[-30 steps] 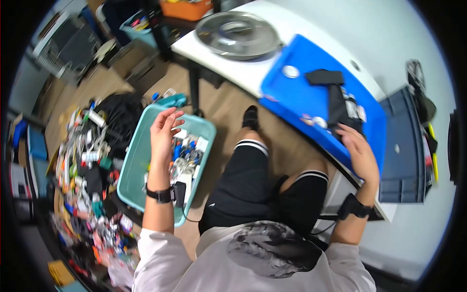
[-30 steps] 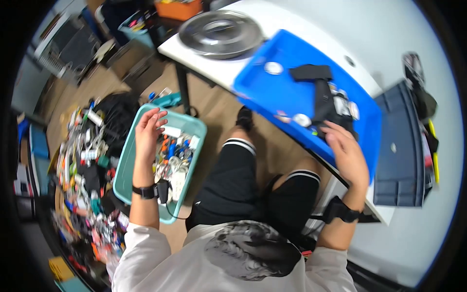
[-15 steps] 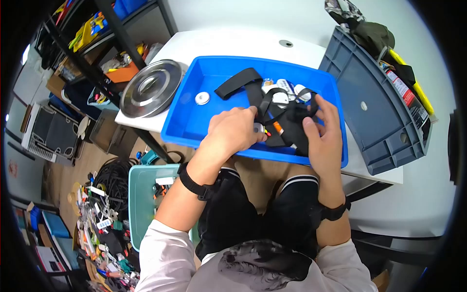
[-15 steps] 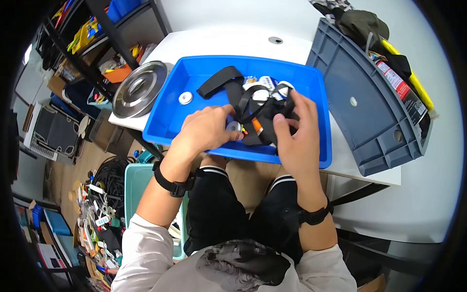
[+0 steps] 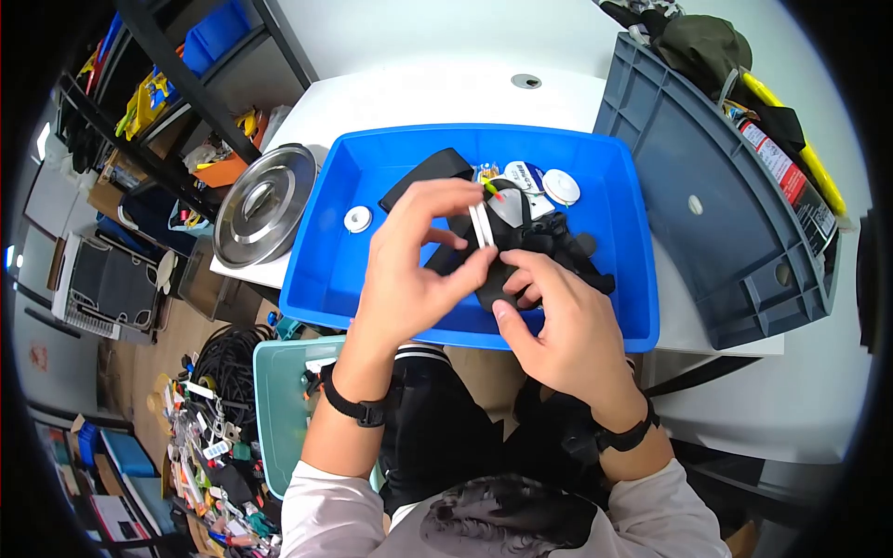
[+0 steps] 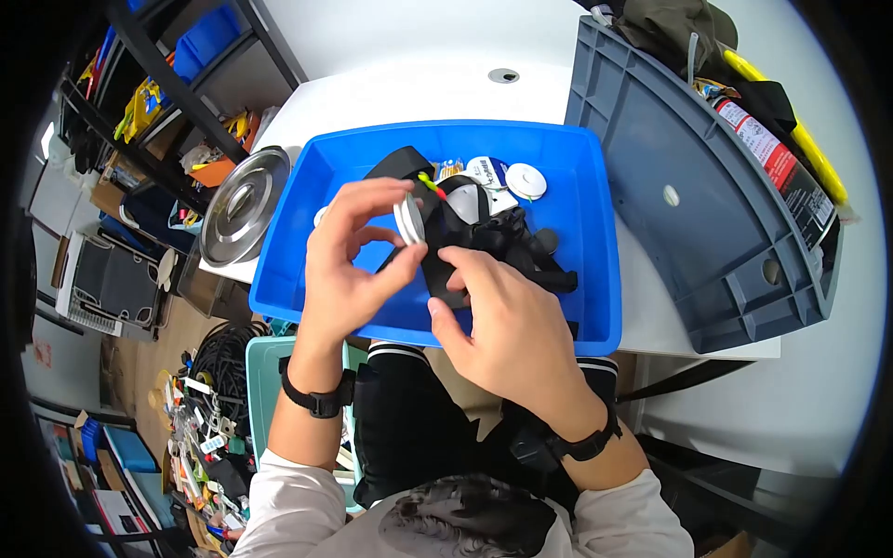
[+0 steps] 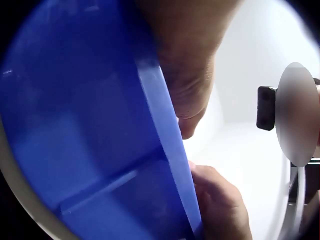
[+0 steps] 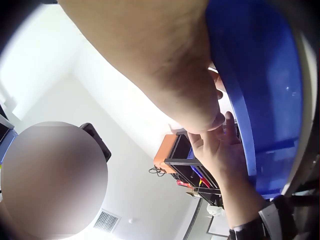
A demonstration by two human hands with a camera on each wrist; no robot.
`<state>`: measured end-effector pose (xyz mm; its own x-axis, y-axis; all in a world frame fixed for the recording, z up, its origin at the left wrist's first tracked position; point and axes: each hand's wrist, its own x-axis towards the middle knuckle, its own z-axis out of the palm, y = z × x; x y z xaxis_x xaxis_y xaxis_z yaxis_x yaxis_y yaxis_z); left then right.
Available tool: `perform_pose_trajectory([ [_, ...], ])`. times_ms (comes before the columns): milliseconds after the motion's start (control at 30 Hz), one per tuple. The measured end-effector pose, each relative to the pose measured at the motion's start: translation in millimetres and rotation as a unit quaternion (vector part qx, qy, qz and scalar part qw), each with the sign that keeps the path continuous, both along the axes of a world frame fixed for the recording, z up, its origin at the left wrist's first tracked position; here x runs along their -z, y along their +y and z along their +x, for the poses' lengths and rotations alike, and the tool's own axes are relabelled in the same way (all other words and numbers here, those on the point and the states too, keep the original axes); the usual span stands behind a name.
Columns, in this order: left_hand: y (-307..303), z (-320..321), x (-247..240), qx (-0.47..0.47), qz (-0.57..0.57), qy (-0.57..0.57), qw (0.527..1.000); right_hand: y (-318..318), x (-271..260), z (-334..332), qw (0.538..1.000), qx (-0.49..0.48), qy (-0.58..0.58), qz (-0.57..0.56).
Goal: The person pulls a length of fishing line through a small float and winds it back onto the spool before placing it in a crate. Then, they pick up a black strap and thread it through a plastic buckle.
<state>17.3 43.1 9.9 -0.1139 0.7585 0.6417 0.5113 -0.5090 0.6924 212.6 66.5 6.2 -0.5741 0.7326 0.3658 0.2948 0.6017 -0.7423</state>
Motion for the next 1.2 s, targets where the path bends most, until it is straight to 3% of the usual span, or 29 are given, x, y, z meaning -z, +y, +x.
perform_pose_trajectory([
  [100,-2,1,2,0.034,0.031,0.029,0.999,2,-1,5,0.997,-0.014,0.053,-0.057],
  [233,-5,2,3,0.066,0.034,-0.019,0.997,5,4,5,0.990,0.003,0.133,-0.040],
  [400,-7,-2,3,0.166,0.043,-0.094,0.981,6,4,6,0.989,0.013,0.147,-0.032],
  [667,-8,-4,5,0.222,0.051,-0.106,0.968,10,-1,11,0.977,-0.083,0.130,-0.149],
  [767,-9,-5,6,0.234,0.043,-0.111,0.965,11,-1,13,0.980,-0.091,0.095,-0.151],
  [833,-11,-2,6,0.240,0.024,-0.118,0.963,8,-4,10,0.973,-0.050,0.173,-0.148],
  [1000,-11,-6,7,0.234,0.030,-0.075,0.969,11,-3,13,0.980,-0.051,0.152,-0.118],
  [1100,-14,-5,6,0.212,0.032,-0.143,0.966,14,0,16,0.979,-0.004,0.188,-0.074],
  [1200,-16,-6,4,0.195,0.042,-0.159,0.967,15,7,17,0.959,-0.001,0.257,-0.119],
])
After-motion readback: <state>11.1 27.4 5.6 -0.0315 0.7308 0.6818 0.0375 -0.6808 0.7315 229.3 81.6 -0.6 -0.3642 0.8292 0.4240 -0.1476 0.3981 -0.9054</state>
